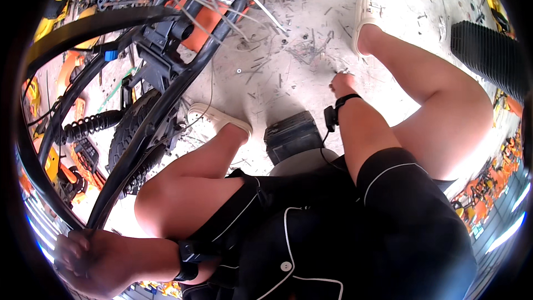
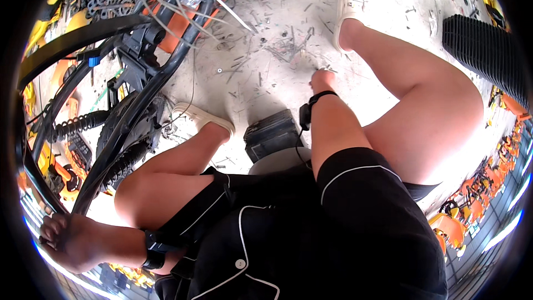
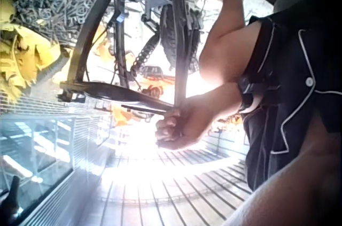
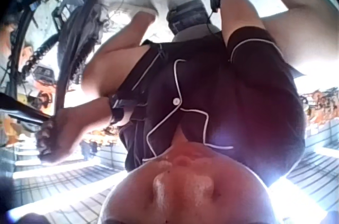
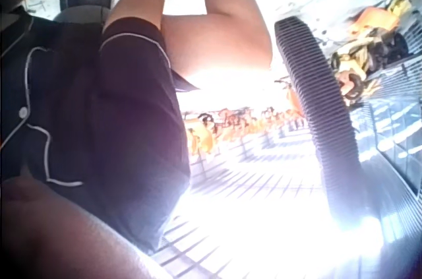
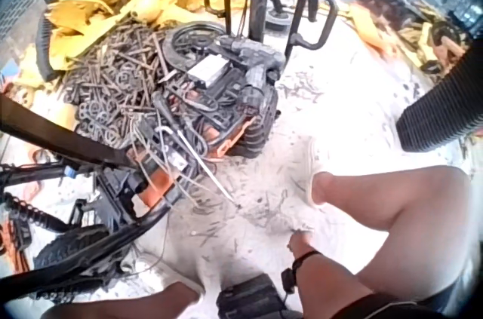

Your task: The person works on the wiring of a motorcycle frame, manipulating small electrical connectors and wires with their hands while sitting on the floor, and later picks up several small fasteners from the ground.

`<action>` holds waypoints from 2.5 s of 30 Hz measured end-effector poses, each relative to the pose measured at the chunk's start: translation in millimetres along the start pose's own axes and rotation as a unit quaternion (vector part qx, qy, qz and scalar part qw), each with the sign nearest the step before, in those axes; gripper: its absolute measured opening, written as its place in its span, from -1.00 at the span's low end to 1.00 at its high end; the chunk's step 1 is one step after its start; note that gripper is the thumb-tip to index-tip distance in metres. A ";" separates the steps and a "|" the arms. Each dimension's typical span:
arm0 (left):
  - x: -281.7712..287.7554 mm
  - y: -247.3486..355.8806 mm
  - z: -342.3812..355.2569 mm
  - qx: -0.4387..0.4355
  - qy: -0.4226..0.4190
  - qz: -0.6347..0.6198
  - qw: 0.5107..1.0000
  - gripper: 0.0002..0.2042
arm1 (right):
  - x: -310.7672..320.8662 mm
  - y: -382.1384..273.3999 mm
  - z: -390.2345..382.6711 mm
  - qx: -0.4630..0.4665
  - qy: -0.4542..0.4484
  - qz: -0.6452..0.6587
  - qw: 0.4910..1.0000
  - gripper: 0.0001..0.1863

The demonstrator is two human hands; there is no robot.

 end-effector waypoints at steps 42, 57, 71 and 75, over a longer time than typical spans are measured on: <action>-26.4 -3.4 -13.8 -0.025 0.066 0.039 0.997 -0.81 | -23.2 -124.4 -78.2 0.181 -0.005 -0.107 0.978 -0.51; -28.4 -2.2 -14.0 -0.069 0.083 0.090 0.990 -0.83 | -11.3 -145.2 -123.0 0.272 0.041 -0.036 0.961 -0.64; -18.6 -4.3 -6.9 -0.119 0.057 0.146 0.980 -0.82 | -68.2 -109.6 -133.1 0.391 -0.147 -0.188 0.889 -0.63; -23.8 0.1 -11.8 -0.114 0.063 0.145 0.981 -0.82 | -49.3 -132.9 -122.4 0.344 -0.045 -0.089 0.934 -0.63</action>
Point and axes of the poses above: each hand's wrist, its own z-axis towards the middle knuckle, its own x-axis out of the back of the hand, y = z × x, the point moved 3 cm from there along z, towards the middle knuckle, and after that the axes turned 8 degrees about y, right-handed, at the moved point
